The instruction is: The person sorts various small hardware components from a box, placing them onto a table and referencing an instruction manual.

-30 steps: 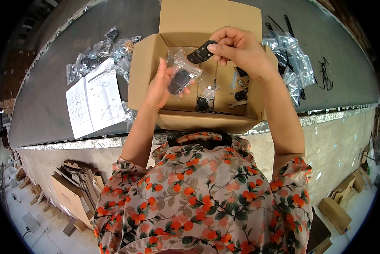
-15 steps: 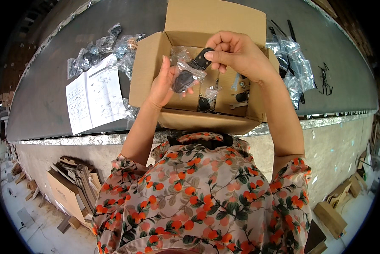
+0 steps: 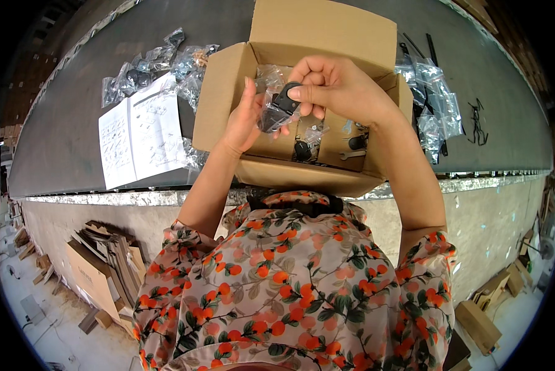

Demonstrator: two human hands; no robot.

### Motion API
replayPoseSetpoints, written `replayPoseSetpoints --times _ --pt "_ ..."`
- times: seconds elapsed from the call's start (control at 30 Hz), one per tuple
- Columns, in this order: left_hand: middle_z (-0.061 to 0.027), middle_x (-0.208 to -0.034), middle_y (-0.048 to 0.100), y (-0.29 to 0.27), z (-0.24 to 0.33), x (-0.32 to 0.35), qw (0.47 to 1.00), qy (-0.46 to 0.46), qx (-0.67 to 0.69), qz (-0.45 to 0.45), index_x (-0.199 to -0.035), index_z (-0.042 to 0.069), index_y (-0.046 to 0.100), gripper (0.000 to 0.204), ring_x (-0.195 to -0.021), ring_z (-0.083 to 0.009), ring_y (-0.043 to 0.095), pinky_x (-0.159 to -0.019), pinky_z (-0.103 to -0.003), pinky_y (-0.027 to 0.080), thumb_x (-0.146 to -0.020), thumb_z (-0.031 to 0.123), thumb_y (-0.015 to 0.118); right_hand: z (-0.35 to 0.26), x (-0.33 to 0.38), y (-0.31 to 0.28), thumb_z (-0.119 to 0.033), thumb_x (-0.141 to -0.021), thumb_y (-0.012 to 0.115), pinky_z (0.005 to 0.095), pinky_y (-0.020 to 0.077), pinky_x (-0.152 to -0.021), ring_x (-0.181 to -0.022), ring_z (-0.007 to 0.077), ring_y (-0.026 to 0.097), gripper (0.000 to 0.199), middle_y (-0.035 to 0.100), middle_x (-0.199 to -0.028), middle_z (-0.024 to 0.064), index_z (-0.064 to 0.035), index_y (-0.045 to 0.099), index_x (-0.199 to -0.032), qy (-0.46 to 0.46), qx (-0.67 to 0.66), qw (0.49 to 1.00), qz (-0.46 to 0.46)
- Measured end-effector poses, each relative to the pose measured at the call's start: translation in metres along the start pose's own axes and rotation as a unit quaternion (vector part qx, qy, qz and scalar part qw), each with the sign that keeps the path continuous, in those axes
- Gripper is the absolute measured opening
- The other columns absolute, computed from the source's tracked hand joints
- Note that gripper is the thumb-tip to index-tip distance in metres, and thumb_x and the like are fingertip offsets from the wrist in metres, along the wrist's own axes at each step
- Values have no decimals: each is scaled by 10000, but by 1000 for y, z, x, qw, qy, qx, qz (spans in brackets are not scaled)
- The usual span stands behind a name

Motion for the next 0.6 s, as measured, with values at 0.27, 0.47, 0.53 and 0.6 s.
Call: replayPoseSetpoints --times 0.27,0.47,0.53,0.6 --pt "-97 -778 608 1 -2 -1 1000 -2 7 -13 -924 -12 551 778 -548 -122 563 -436 -201 388 -787 660 184 13 0 -22 -97 -775 589 156 362 -431 -516 41 496 143 557 -622 22 0 519 -853 32 15 995 95" --pt "-96 -786 608 1 1 0 1000 0 7 1 -929 -14 560 783 -558 -125 568 -446 -200 391 -785 662 193 18 2 -25 -80 -771 586 149 346 -441 -525 20 471 114 553 -650 -3 -30 526 -854 25 96 992 79" --pt "-96 -790 608 1 1 1 1000 2 5 -6 -939 -15 556 782 -565 -125 570 -447 -202 394 -784 662 197 18 2 -19 -76 -768 587 149 341 -452 -540 16 462 119 549 -659 -14 -33 530 -863 29 114 991 69" --pt "-94 -789 608 2 2 1 1000 1 8 -8 -939 -16 558 782 -570 -124 570 -448 -202 395 -784 662 200 17 3 -16 -73 -766 589 151 336 -463 -556 12 453 132 542 -668 -25 -35 533 -879 35 129 989 65"
Point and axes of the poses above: each hand's wrist, its own x-axis away from the middle knuckle, its own y-axis out of the palm, z = x × y, the point moved 8 cm from there along -x, towards the middle knuckle
